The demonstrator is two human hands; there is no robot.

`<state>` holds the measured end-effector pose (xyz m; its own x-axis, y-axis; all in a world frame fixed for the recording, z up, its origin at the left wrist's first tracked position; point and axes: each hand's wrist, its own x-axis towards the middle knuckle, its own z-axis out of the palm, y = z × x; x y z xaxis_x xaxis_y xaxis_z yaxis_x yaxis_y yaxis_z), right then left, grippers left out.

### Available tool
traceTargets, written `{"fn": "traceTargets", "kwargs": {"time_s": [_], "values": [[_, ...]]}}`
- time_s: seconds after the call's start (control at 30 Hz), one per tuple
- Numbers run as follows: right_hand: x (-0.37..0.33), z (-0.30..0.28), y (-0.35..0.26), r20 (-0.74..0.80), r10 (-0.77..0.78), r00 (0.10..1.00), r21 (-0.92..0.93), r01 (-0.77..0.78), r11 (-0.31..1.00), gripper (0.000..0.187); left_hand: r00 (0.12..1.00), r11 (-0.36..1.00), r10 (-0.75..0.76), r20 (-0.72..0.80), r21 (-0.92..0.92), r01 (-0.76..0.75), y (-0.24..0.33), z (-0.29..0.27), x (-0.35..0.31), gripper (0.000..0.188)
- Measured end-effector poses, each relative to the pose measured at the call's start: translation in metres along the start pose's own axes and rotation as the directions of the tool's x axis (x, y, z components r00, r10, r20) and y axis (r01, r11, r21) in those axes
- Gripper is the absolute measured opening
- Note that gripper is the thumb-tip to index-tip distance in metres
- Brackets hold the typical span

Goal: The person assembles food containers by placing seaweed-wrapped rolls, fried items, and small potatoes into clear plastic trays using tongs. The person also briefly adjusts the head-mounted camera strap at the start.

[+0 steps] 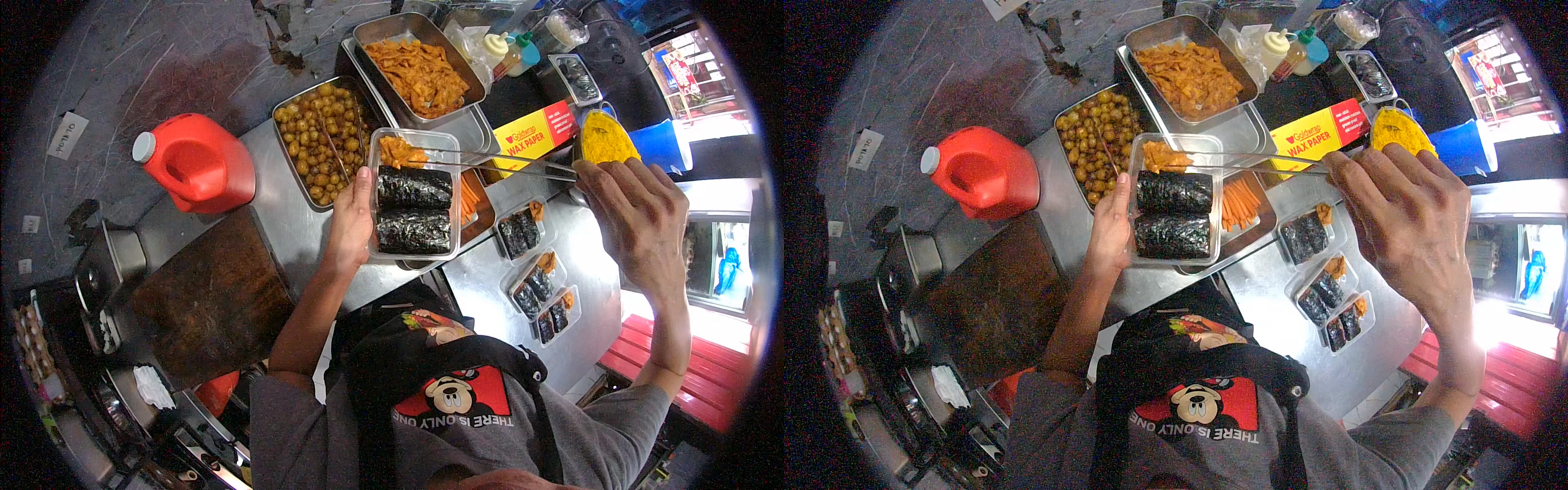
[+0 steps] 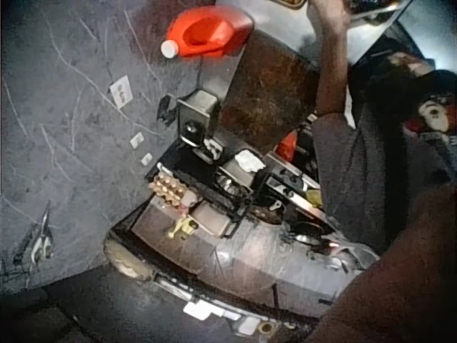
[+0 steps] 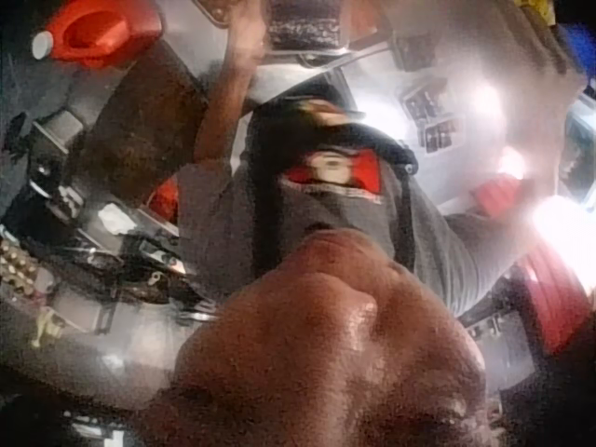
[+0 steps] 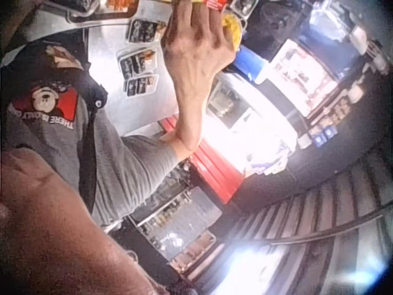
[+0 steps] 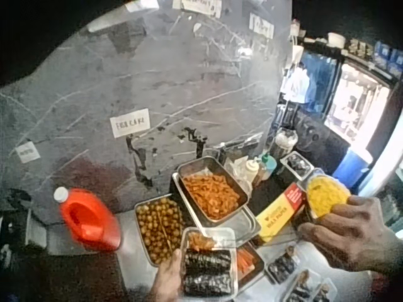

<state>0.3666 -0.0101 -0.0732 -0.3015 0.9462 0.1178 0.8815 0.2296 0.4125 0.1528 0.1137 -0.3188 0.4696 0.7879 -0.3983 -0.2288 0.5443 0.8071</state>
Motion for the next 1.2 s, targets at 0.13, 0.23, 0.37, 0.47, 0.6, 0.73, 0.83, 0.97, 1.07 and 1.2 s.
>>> {"fn": "traceTargets", "kwargs": {"time_s": [0.13,0.23,0.37,0.47,0.6,0.73,0.83,0.97,1.07,1.2], "values": [[0.002,0.013,-0.005,-0.011,-0.028,1.0,0.03,0.029,0.999,0.02,0.999,0.999,-0.034,0.028,0.016,0.033,0.01,0.007,-0.01,0.049],[0.002,0.025,-0.004,0.028,-0.025,0.999,0.063,0.023,0.998,0.031,0.997,0.998,0.052,0.057,0.025,-0.054,0.001,0.009,-0.008,0.05],[0.006,0.007,0.002,0.031,0.035,0.999,0.066,-0.037,0.997,0.023,0.999,0.999,0.033,0.011,0.018,-0.033,-0.003,0.006,-0.008,0.049],[0.005,-0.002,0.004,-0.002,0.058,0.998,0.077,-0.058,0.995,0.018,0.998,0.999,0.051,0.04,-0.007,-0.051,-0.003,-0.001,-0.007,0.049],[0.006,0.011,-0.003,-0.039,0.034,0.999,0.126,-0.029,0.992,0.016,0.997,0.999,0.012,0.077,-0.037,-0.009,0.001,-0.005,-0.007,0.045],[0.004,0.009,0.006,0.009,0.086,0.996,0.161,-0.086,0.983,0.016,0.997,0.998,-0.016,0.077,-0.063,0.021,0.004,-0.002,-0.007,0.045],[0.003,0.004,0.009,-0.034,0.125,0.992,0.097,-0.121,0.988,0.015,0.999,0.99,-0.008,0.052,-0.139,0.015,0.002,-0.004,-0.005,0.046],[0.005,0.017,0.006,0.009,0.093,0.996,0.148,-0.093,0.985,0.015,0.998,0.996,-0.011,0.061,-0.088,0.016,-0.001,-0.012,-0.002,0.046],[0.002,0.021,0.006,0.007,0.116,0.993,0.183,-0.115,0.976,0.012,0.995,0.997,-0.059,0.081,-0.047,0.063,0.007,-0.014,-0.005,0.045],[0.002,0.018,0.014,-0.031,0.166,0.986,0.152,-0.159,0.975,0.011,0.998,0.999,-0.014,0.06,-0.041,0.016,0.003,-0.021,-0.003,0.047]]}}
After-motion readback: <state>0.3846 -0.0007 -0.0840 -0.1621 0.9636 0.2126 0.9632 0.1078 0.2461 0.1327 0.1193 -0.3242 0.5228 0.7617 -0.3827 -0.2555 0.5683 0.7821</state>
